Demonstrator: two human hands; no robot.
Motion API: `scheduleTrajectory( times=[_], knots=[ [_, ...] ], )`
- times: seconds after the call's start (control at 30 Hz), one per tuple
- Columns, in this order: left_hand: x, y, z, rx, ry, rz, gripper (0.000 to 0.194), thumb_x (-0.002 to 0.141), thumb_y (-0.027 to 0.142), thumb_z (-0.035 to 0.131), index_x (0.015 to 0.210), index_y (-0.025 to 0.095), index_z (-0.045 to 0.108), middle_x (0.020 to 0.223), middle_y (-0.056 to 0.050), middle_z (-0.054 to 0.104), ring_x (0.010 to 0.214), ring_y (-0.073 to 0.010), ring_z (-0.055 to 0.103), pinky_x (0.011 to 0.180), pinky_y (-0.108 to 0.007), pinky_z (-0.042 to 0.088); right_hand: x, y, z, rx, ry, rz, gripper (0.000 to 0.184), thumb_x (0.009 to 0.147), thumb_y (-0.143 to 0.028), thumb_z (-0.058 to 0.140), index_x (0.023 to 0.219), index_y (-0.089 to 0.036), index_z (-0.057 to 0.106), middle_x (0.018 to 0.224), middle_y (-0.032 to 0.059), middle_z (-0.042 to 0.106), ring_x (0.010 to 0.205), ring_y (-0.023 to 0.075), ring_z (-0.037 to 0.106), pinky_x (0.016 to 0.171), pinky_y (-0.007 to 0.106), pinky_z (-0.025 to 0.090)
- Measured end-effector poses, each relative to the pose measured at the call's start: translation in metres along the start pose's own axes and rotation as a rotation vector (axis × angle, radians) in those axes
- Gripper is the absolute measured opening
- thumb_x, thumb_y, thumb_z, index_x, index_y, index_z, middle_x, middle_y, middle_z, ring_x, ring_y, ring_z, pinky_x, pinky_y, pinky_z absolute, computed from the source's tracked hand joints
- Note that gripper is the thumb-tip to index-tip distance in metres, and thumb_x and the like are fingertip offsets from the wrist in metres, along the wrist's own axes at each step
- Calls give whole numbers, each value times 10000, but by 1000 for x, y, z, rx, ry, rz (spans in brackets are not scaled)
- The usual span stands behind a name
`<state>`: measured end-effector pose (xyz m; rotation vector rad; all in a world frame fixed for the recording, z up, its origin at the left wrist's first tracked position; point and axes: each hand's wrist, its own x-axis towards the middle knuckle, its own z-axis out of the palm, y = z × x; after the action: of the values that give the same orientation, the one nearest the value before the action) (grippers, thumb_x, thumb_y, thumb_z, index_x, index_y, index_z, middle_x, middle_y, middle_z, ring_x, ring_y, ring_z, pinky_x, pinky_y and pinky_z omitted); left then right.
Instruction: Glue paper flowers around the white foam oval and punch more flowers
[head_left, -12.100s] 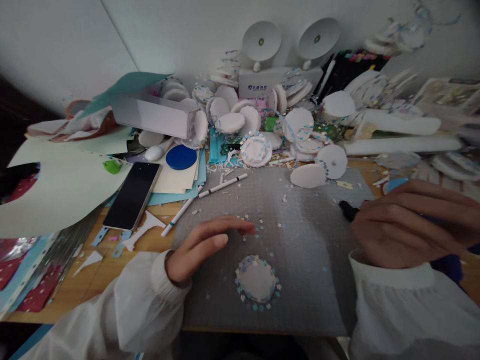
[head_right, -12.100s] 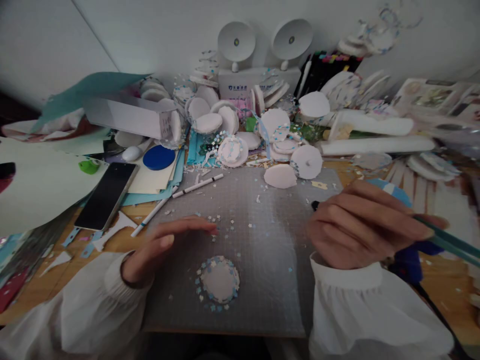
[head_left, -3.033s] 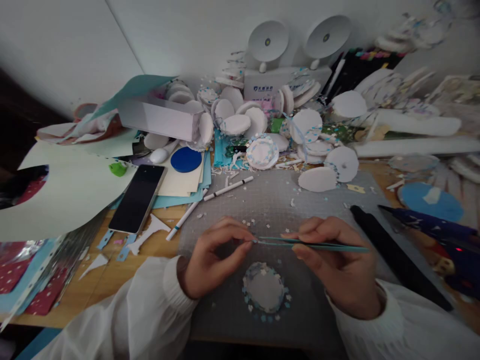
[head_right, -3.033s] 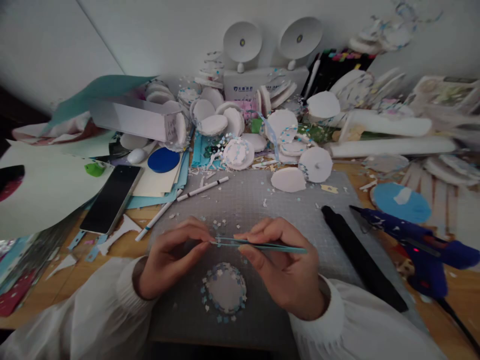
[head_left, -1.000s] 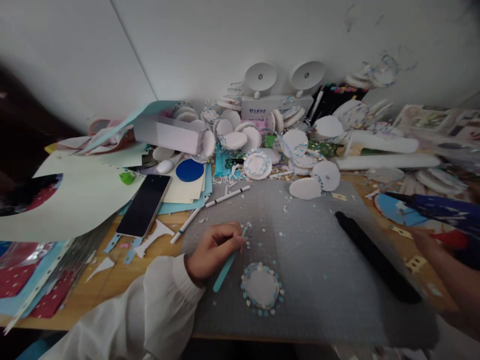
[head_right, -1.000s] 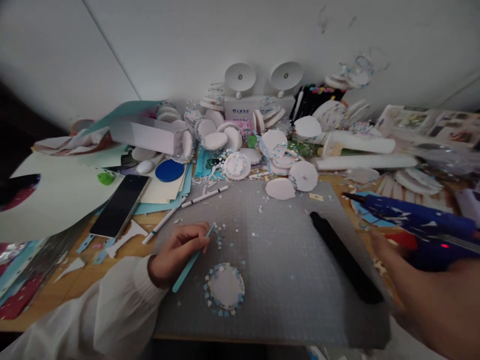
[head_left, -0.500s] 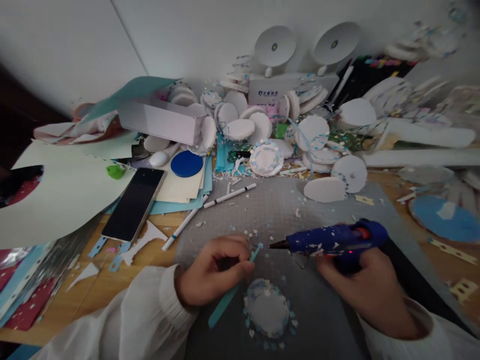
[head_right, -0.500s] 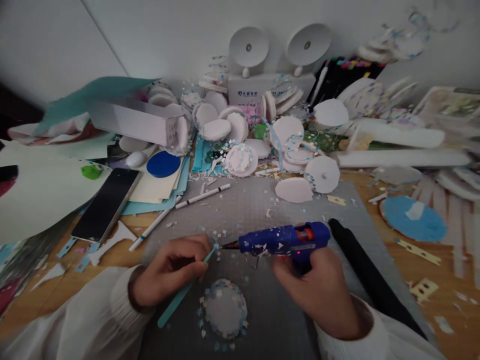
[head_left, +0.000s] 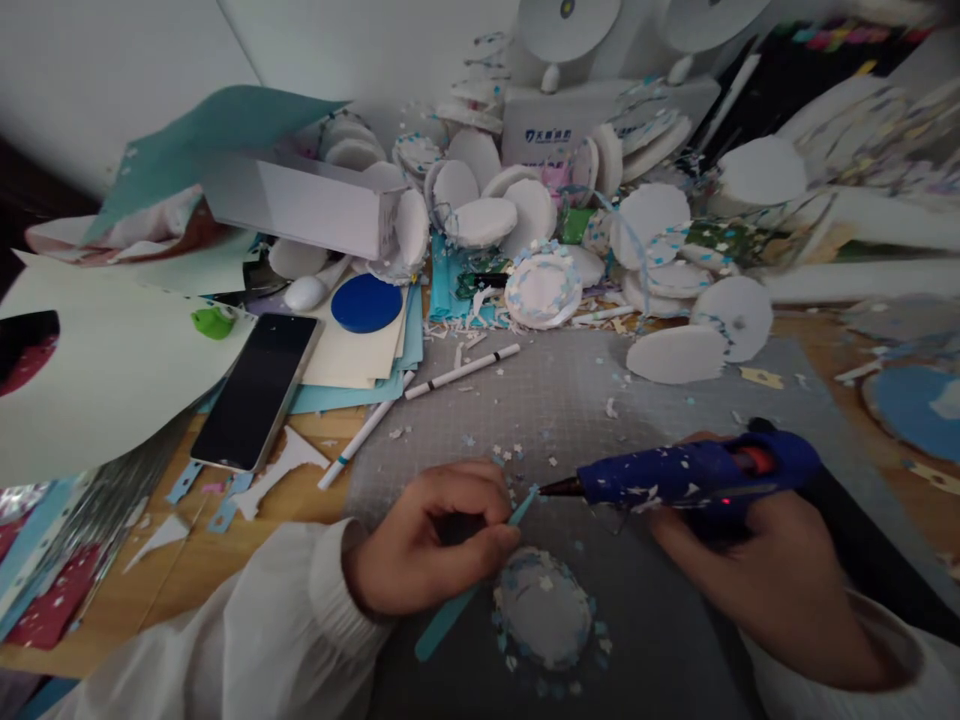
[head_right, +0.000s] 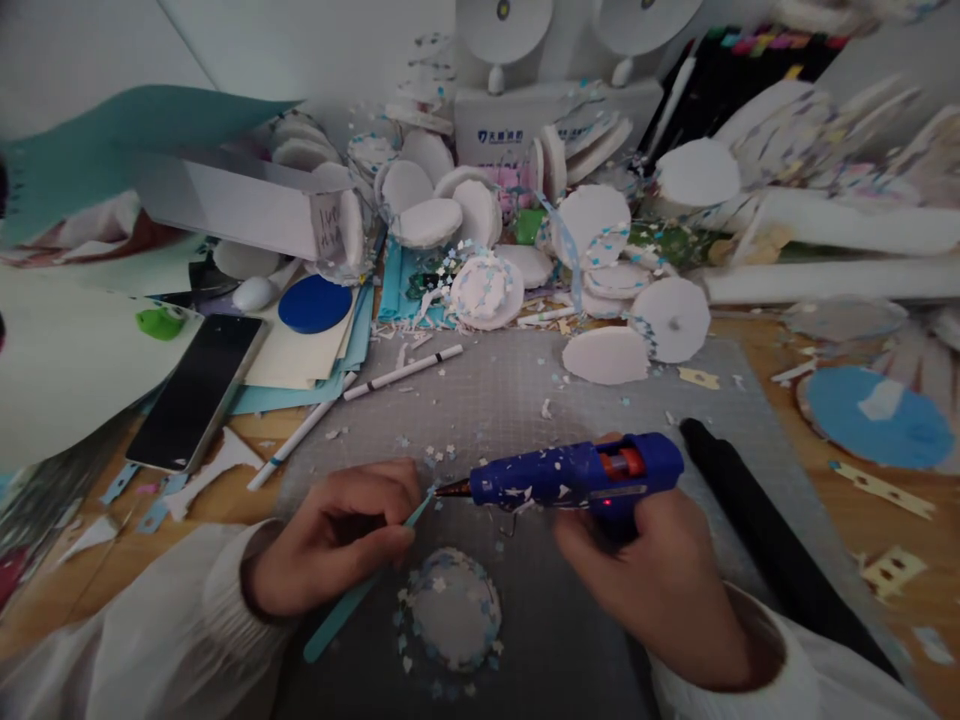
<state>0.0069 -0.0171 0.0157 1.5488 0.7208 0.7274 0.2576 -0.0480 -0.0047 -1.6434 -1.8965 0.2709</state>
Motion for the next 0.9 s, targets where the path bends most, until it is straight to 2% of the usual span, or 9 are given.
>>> scheduleTrajectory(
  times=[0.1, 0.37, 0.43, 0.53, 0.67, 0.8, 0.9],
  knots=[
    [0, 0, 0, -7, -1, 10, 357, 873, 271, 523, 545, 163, 435, 576, -19, 454, 602, -135, 444, 578, -276, 348, 1, -1, -2, -3, -3, -4, 194, 730, -259, 563, 564, -267, 465, 400, -44, 513, 334, 159, 494, 328, 265, 362],
    [-1, -2, 0, -22, -3, -5, 332, 861, 230, 522, 548, 166, 432, 587, -12, 451, 613, -137, 446, 593, -280, 345, 4, -2, -1, 9, 11, -44, 131, 750, -279, 546, 647, -268, 465, 410, -51, 510, 324, 164, 490, 319, 266, 359],
    [-1, -2, 0, -30, -3, -1, 323, 855, 210, 523, 548, 165, 432, 588, -11, 449, 613, -136, 441, 593, -281, 342, 4, -1, -1, -3, 30, -54, 50, 755, -297, 545, 742, -259, 516, 472, -35, 566, 365, 178, 538, 346, 278, 407],
    [-1, -2, 0, -34, -1, 0, 317, 847, 193, 526, 545, 165, 433, 580, -9, 443, 607, -134, 433, 588, -282, 335, 3, 0, -1, -8, 45, -52, 113, 762, -318, 532, 847, -244, 541, 566, -1, 624, 442, 204, 598, 400, 309, 467],
    [-1, -2, 0, -36, -1, -3, 319, 851, 193, 530, 545, 163, 443, 586, -13, 452, 612, -137, 439, 593, -284, 338, 3, 1, 0, -24, 49, -74, 127, 774, -327, 533, 867, -241, 539, 585, 7, 620, 471, 214, 604, 415, 318, 468],
    [-1, -3, 0, -39, 3, -7, 328, 857, 215, 537, 544, 159, 454, 591, -16, 457, 608, -136, 438, 586, -280, 338, 6, -2, -1, -48, 47, -135, 125, 794, -332, 538, 863, -229, 519, 720, 47, 633, 613, 233, 636, 501, 329, 487],
    [-1, -2, 0, -49, 19, -6, 339, 861, 224, 545, 539, 152, 467, 599, -16, 461, 608, -130, 439, 580, -269, 337, 8, -5, -7, -78, 114, -139, 155, 787, -341, 583, 866, -224, 520, 753, 41, 615, 641, 216, 623, 555, 320, 489]
  ],
)
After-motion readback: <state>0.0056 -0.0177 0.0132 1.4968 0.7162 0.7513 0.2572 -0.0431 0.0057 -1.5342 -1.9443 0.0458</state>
